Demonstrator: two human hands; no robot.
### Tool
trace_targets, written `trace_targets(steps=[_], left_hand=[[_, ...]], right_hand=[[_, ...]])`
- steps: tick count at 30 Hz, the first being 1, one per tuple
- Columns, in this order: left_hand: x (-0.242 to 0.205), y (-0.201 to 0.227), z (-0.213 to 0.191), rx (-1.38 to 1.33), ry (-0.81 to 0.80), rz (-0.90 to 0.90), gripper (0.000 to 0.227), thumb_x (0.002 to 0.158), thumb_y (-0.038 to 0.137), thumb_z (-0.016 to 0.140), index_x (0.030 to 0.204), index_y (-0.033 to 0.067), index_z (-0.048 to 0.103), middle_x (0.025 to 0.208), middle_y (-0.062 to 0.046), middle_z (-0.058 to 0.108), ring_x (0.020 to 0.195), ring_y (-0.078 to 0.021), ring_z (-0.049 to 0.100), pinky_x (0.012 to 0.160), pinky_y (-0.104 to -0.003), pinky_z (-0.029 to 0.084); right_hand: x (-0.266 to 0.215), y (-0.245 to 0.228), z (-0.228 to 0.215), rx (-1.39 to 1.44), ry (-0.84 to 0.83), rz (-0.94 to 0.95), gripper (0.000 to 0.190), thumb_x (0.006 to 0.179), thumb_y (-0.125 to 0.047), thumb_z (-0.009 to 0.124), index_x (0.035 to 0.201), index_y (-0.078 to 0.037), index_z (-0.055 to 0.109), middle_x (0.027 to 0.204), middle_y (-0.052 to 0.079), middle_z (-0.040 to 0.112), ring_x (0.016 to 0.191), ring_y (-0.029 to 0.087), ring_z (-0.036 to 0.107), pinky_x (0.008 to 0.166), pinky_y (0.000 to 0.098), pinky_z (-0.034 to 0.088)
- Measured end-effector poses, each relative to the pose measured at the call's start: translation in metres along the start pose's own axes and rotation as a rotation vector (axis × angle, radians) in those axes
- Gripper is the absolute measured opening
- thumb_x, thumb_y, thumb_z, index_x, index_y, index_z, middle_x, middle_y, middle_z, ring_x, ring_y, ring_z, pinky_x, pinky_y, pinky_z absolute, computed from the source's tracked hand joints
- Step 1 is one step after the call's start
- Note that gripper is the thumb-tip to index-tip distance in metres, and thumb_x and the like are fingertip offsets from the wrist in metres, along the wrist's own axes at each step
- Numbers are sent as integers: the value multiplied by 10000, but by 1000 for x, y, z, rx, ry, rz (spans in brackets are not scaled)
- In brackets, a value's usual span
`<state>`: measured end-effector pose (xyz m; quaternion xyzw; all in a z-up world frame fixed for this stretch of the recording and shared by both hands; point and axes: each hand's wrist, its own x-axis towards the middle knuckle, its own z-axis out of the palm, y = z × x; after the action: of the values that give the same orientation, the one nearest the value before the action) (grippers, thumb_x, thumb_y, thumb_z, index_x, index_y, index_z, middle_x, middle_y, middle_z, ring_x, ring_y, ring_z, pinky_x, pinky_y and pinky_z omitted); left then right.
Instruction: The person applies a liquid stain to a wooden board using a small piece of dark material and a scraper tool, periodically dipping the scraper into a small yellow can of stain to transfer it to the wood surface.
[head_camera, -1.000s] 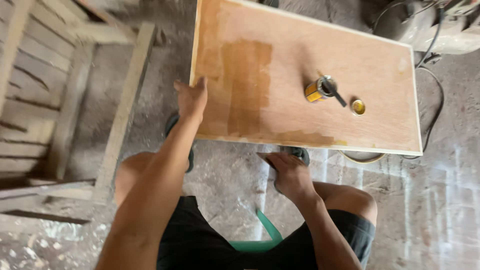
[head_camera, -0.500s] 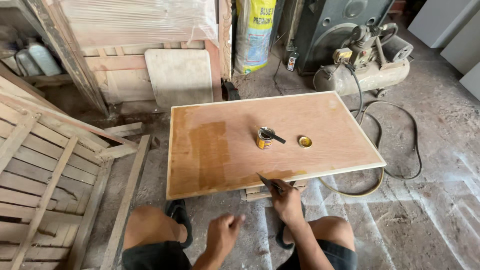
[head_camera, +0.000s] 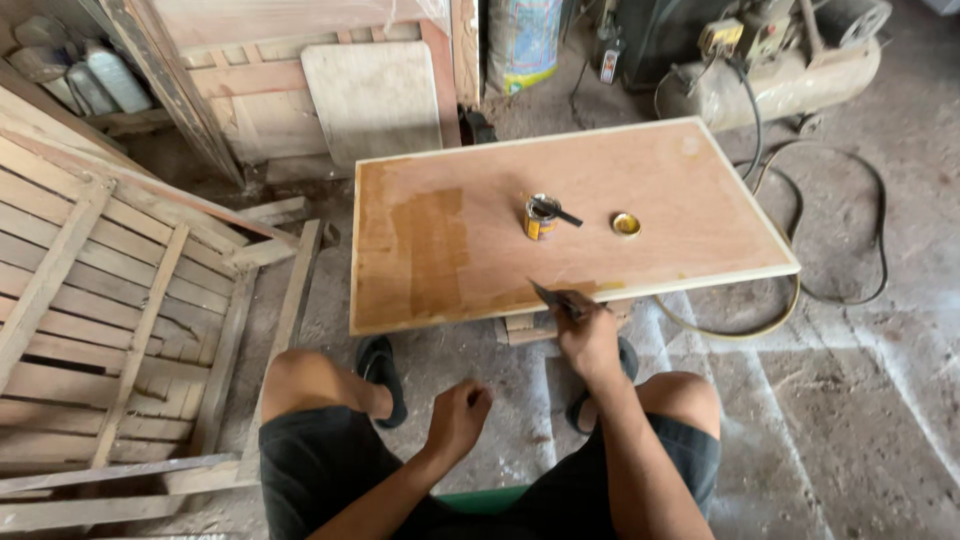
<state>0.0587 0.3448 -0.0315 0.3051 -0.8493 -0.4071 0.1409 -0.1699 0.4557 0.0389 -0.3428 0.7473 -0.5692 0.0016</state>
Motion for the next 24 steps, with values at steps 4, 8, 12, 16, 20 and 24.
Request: trace_targets(steps=[4,8,12,16,20,24], left_hand=[[26,-19,18,-435,9,-177,165,963,183,605,996,33,666,702,-47,654,628,-140,614,579,-291,500],[70,-50,30,-793,-20,-463,218,965,226,635,1094,51,625,790,-42,664,703,-156,646,614,-306,515],[110,-83,41,-964,76,-685,270,981,297,619,1141,80,624,904,-55,669,795,-197,677,681,-364,523],[121,-120,51,-1157,163,-700,317,968,325,630,1197,106,615,1068,-78,681,956,-242,677,796,-427,515],[127,-152,54,-1352,157,-612,349,1015,323,593,1262,77,575,1180,-86,671,1147,-272,651,908,-437,504],[140,-159,48,-1488,135,-471,323,1048,237,536,1328,76,546,1297,-87,657,1249,-284,621,968,-441,494]], right_hand=[[-1,19,-21,90,75,155,192,920,-76,696,1088,-4,755,883,125,781,787,152,691,742,308,550],[6,54,-41,505,281,308,169,934,-32,707,1051,82,746,923,36,725,834,122,640,780,256,537],[21,73,-45,735,502,547,150,935,18,778,1046,92,710,857,74,618,723,194,508,625,312,397],[36,60,-49,971,552,527,199,875,66,686,1070,103,693,986,136,732,850,244,724,789,337,617],[43,44,-53,983,569,531,210,890,92,642,1093,145,658,1021,182,729,890,291,745,842,391,642],[43,22,-69,987,639,464,280,877,116,621,1150,167,657,1068,212,737,956,323,746,914,409,643]])
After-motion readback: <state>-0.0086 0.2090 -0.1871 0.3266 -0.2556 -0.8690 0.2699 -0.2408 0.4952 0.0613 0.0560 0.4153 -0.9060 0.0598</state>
